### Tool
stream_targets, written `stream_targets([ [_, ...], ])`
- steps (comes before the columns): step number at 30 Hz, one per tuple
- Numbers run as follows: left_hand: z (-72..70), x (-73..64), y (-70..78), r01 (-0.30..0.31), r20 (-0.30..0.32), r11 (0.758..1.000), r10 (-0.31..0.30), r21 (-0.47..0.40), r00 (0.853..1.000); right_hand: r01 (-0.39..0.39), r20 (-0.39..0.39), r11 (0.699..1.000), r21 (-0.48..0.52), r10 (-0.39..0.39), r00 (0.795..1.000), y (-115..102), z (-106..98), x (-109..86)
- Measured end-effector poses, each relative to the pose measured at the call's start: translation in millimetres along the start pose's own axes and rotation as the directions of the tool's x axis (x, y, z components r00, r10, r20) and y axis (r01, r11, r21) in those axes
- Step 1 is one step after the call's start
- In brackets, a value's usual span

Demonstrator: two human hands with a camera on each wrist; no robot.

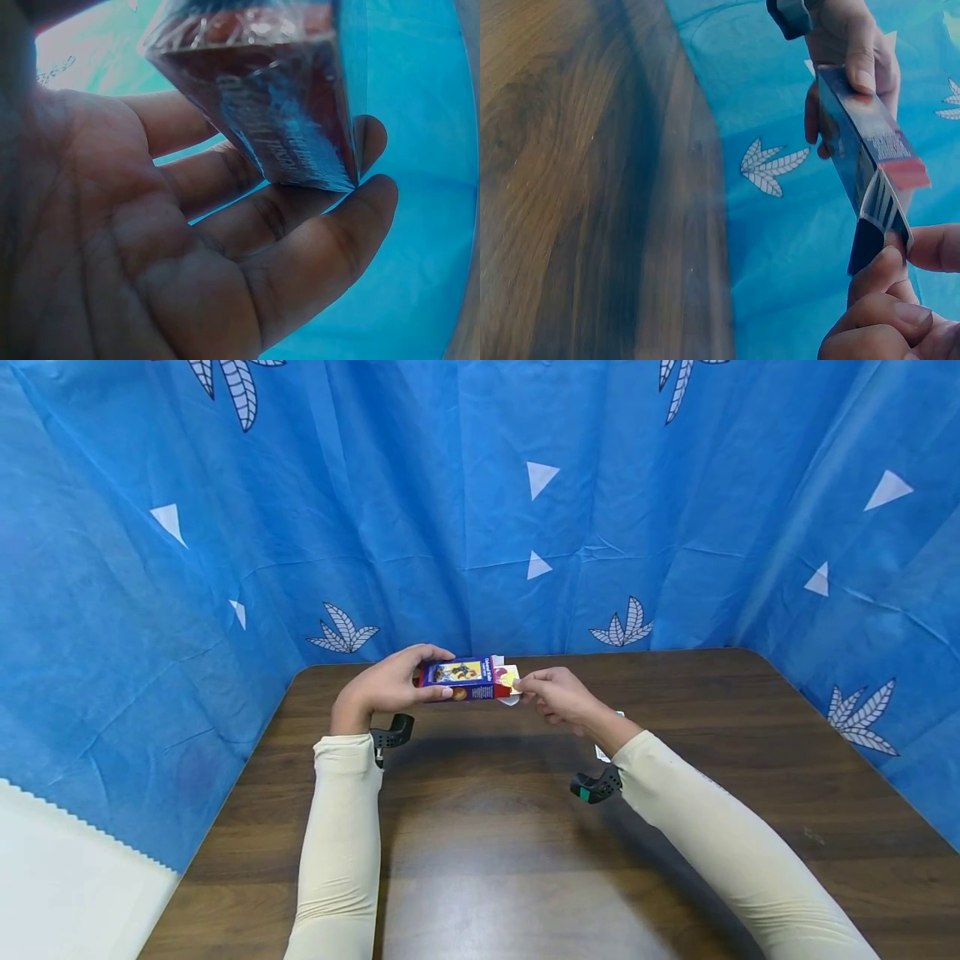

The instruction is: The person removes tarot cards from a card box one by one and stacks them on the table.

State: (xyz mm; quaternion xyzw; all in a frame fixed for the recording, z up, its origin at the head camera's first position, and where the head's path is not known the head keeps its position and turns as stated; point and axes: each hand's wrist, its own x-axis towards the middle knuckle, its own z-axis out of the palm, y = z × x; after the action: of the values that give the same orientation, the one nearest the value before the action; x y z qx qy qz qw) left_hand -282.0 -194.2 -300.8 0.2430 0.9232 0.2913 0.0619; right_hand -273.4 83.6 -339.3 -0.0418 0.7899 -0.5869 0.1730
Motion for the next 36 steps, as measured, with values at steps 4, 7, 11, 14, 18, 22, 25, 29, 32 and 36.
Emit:
stream_targets([
  [4, -0.3, 0.6, -1.9, 0.005, 0.0, 1.0, -0.005, -0.003, 1.0, 0.011, -0.02, 1.0, -0.011, -0.011, 1.0, 2.4, -8.8, -3.0],
  [7, -0.5, 1.1, -2.6, 0.013, 0.0, 1.0, -0.013, -0.007, 1.0, 0.021, -0.033, 1.0, -0.017, -0.021, 0.999, 4.2, -15.6, -5.7],
  [11, -0.1, 1.7, -1.9, 0.016, 0.002, 1.0, -0.016, -0.001, 1.0, 0.021, -0.045, 1.0, -0.007, -0.021, 0.999, 7.9, -23.9, -7.9],
  [14, 0.4, 1.7, -1.6, 0.022, 0.003, 1.0, -0.022, 0.002, 1.0, 0.015, -0.057, 1.0, -0.006, -0.015, 0.998, 11.3, -29.2, -8.0],
  [18, 0.8, 2.0, -1.8, 0.028, 0.006, 1.0, -0.028, 0.002, 1.0, 0.014, -0.108, 1.0, -0.017, -0.016, 0.994, 16.0, -35.8, -7.7],
  [22, 1.3, 2.5, -2.1, 0.031, 0.006, 1.0, -0.031, -0.002, 1.0, 0.021, -0.177, 1.0, -0.009, -0.022, 0.984, 19.2, -41.4, -8.3],
  [25, 1.4, 2.1, -2.3, 0.031, 0.006, 1.0, -0.031, -0.005, 1.0, 0.034, -0.217, 0.999, 0.017, -0.029, 0.976, 20.7, -44.4, -8.7],
  [29, 1.4, 1.6, -2.0, 0.033, 0.003, 0.999, -0.033, -0.007, 0.999, 0.074, -0.268, 0.996, 0.057, -0.056, 0.962, 22.6, -47.9, -9.6],
  [32, 1.6, 1.2, -1.6, 0.03, 0.003, 1.0, -0.03, -0.006, 1.0, 0.104, -0.317, 0.994, 0.043, -0.085, 0.945, 24.6, -51.3, -10.9],
  [36, 2.2, 0.8, -1.1, 0.023, 0.004, 1.0, -0.023, 0.0, 1.0, 0.129, -0.391, 0.992, 0.004, -0.117, 0.913, 28.1, -58.1, -12.2],
])
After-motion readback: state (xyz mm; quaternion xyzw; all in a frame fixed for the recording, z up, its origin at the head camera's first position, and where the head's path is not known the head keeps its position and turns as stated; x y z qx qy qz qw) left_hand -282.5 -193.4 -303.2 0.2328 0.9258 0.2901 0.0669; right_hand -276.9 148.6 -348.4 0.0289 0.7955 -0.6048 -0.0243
